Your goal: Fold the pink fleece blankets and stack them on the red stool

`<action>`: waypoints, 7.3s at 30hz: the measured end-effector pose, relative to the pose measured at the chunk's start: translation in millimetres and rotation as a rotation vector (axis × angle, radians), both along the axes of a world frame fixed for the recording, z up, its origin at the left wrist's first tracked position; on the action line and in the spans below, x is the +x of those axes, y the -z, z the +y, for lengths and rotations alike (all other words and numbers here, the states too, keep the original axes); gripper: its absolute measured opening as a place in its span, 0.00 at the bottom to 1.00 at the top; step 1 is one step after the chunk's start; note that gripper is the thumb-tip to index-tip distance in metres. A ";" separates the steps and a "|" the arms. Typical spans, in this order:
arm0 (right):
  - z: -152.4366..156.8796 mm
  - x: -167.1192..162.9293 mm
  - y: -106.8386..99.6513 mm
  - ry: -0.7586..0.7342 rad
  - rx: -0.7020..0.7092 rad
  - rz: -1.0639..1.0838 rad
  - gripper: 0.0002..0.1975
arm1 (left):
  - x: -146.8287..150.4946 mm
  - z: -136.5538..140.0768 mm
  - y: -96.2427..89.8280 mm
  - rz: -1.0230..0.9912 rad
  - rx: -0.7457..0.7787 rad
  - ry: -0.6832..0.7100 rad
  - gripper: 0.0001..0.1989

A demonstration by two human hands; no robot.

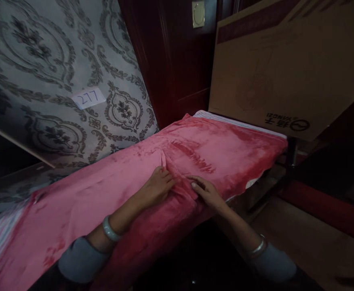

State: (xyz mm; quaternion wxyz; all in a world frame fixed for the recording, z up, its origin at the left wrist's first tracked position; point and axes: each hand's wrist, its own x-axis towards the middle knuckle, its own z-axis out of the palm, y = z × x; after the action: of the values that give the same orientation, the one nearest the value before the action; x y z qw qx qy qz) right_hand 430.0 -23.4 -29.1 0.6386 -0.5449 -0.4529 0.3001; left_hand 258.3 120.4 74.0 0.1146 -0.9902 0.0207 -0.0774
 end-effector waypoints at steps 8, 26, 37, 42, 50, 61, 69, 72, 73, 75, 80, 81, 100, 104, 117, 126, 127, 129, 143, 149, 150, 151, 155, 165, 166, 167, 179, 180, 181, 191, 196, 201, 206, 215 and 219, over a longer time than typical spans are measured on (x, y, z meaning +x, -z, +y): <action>3.9 -5.2 -9.7 -0.012 -0.082 0.074 0.27 | -25.4 5.8 11.9 -0.236 0.131 0.065 0.09; 4.9 -16.4 -14.9 -0.004 -0.105 0.065 0.28 | -25.2 3.7 19.2 -0.262 0.076 0.060 0.10; 14.8 -26.9 -15.2 0.025 -0.013 0.214 0.28 | -22.0 3.2 14.8 -0.202 0.029 0.030 0.09; 14.9 -20.7 -21.6 -0.040 -0.048 0.283 0.25 | -18.0 4.0 9.5 -0.146 0.007 0.042 0.09; 23.3 -12.3 -9.5 0.134 -0.066 0.072 0.17 | -15.9 4.2 7.9 -0.175 0.019 0.066 0.09; 16.4 -24.7 -17.9 0.305 0.016 -0.323 0.19 | -13.1 1.2 1.7 -0.082 -0.017 -0.025 0.08; 5.6 -38.8 -41.7 0.174 -0.135 -0.814 0.20 | 7.0 22.2 -27.0 0.105 -0.217 -0.130 0.10; 2.2 -38.6 -45.1 0.138 -0.139 -0.864 0.21 | 23.6 39.1 -29.1 0.112 -0.102 -0.169 0.14; 1.7 -38.2 -45.6 0.128 -0.139 -0.880 0.22 | 30.1 44.2 -27.9 0.107 -0.035 -0.178 0.16; 1.1 -37.6 -45.9 0.110 -0.139 -0.910 0.22 | 43.4 52.3 -24.5 0.105 0.079 -0.177 0.20; 0.5 -35.9 -43.8 0.069 -0.139 -0.892 0.21 | 64.2 64.0 -19.1 0.227 0.134 -0.158 0.13; 0.3 -35.4 -42.8 0.064 -0.131 -0.865 0.21 | 64.5 66.3 -18.7 0.234 0.125 -0.156 0.11; -7.9 -44.8 -77.9 -0.038 -0.518 -1.085 0.18 | 49.4 72.3 -26.1 0.331 0.130 -0.259 0.08; -5.6 -42.2 -72.4 -0.064 -0.507 -1.127 0.16 | 44.8 73.0 -22.1 0.273 0.022 -0.196 0.07; 0.3 -29.5 -82.6 -0.243 -0.380 -0.992 0.15 | 34.9 53.6 -26.6 0.285 -0.116 -0.142 0.12; 6.0 -23.1 -68.2 -0.295 -0.218 -1.007 0.15 | -1.7 17.5 -32.0 0.349 -0.265 -0.094 0.24; 5.7 -23.4 -67.2 -0.293 -0.206 -0.993 0.16 | -3.7 16.2 -30.4 0.344 -0.223 -0.090 0.25; 4.5 -23.8 -67.0 -0.295 -0.209 -0.970 0.16 | -4.8 14.6 -28.5 0.337 -0.149 -0.086 0.22; -15.9 -36.1 -74.0 -0.264 -0.282 -1.018 0.14 | 10.7 12.1 -41.4 0.340 -0.202 -0.008 0.12; -23.1 -51.5 -74.8 -0.135 -0.316 -0.985 0.06 | 12.2 11.9 -38.3 0.352 -0.191 -0.014 0.10; -23.5 -52.4 -73.6 -0.127 -0.314 -0.971 0.06 | 12.4 11.0 -38.7 0.361 -0.190 -0.014 0.10; -23.7 -52.7 -71.8 -0.122 -0.312 -0.957 0.07 | 12.6 10.1 -39.3 0.372 -0.194 -0.014 0.10; -23.5 -49.4 -64.6 -0.120 -0.279 -0.912 0.08 | 13.7 6.9 -41.0 0.407 -0.211 -0.035 0.11; -22.9 -41.3 -65.1 -0.155 -0.402 -0.859 0.11 | 21.2 7.6 -43.5 0.425 -0.186 -0.087 0.11; -22.3 -41.1 -64.2 -0.152 -0.412 -0.859 0.11 | 22.9 10.3 -44.5 0.438 -0.167 -0.109 0.11; -21.8 -41.1 -63.1 -0.148 -0.423 -0.862 0.11 | 24.6 14.1 -45.7 0.446 -0.142 -0.131 0.13; -20.9 -42.7 -51.5 -0.130 -0.416 -0.800 0.10 | 39.7 67.4 -46.8 0.388 0.107 -0.229 0.16; -21.0 -42.9 -50.0 -0.127 -0.408 -0.798 0.10 | 39.5 68.3 -46.1 0.380 0.114 -0.227 0.16; -20.9 -43.2 -48.5 -0.120 -0.404 -0.802 0.10 | 39.0 68.9 -45.6 0.374 0.121 -0.220 0.15; -21.3 -45.7 -47.6 -0.099 -0.396 -0.809 0.10 | 37.3 76.6 -47.1 0.439 0.150 -0.177 0.13; -20.4 -44.8 -44.2 -0.084 -0.390 -0.766 0.09 | 41.4 84.8 -51.1 0.435 0.006 -0.289 0.13; -19.3 -44.8 -33.3 -0.011 -0.298 -0.628 0.25 | 53.8 97.0 -48.4 0.414 -0.099 -0.403 0.15; -18.6 -43.8 -24.6 0.007 -0.206 -0.540 0.29 | 67.9 108.4 -31.8 0.321 -0.170 -0.474 0.16; -19.9 -34.9 -17.7 0.094 -0.057 -0.579 0.24 | 52.9 106.6 -19.0 -0.134 -0.322 -0.604 0.26; -6.6 -38.0 -45.3 0.102 0.013 -0.789 0.27 | 13.7 84.8 -13.8 -0.177 -0.370 -0.582 0.24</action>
State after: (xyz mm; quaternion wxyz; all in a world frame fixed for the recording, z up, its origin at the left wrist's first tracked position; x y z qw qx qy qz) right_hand 392.0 -30.0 16.2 0.4334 -0.6361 -0.6376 0.0327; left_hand 272.0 205.1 87.8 -0.0482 -0.9481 -0.2866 -0.1292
